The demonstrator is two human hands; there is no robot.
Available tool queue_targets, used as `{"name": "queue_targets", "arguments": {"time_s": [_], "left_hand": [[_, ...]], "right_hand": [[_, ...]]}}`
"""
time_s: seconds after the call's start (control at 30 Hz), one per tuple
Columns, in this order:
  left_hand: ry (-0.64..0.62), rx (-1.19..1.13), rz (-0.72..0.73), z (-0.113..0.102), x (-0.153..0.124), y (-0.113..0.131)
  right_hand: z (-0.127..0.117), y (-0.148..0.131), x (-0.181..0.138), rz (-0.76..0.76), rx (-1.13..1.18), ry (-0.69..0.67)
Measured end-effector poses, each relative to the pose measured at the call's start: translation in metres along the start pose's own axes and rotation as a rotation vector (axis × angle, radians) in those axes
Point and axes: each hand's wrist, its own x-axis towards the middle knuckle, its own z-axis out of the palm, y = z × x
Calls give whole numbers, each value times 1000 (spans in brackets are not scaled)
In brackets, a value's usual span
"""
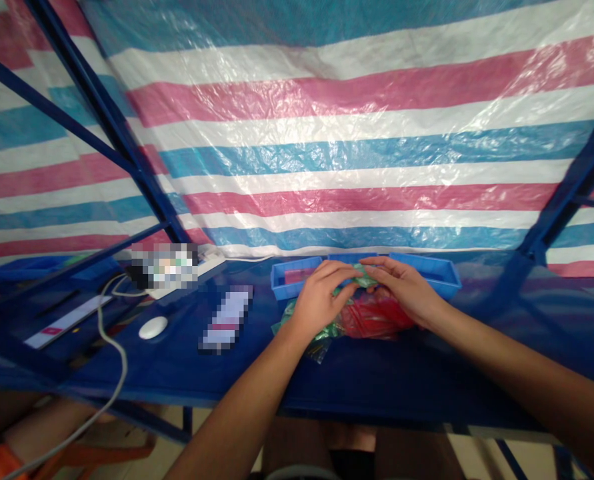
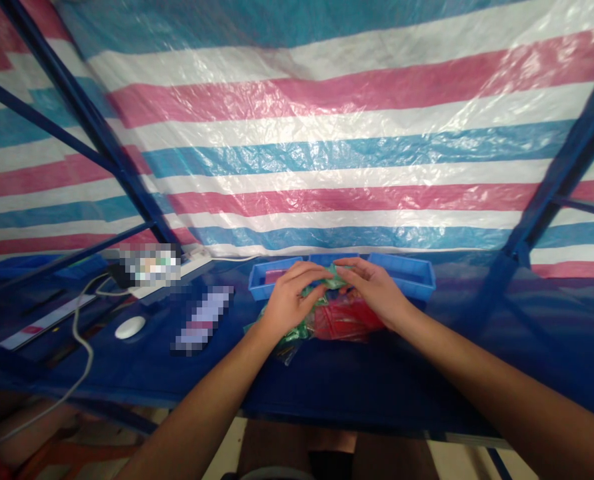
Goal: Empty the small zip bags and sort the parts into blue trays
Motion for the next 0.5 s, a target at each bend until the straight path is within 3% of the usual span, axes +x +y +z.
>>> {"name": "queue_targets", "arguments": {"time_s": [0.23, 0.37, 0.5], "left_hand": [[97, -12, -125, 6, -2, -2], [59, -39, -233, 6, -2, 2], [20, -41, -159, 4, 0, 8]], "right_hand": [[2, -5, -2, -164, -148, 18], [-1, -3, -2, -126, -115, -24], [-2, 0, 0, -89, -51, 11]]}}
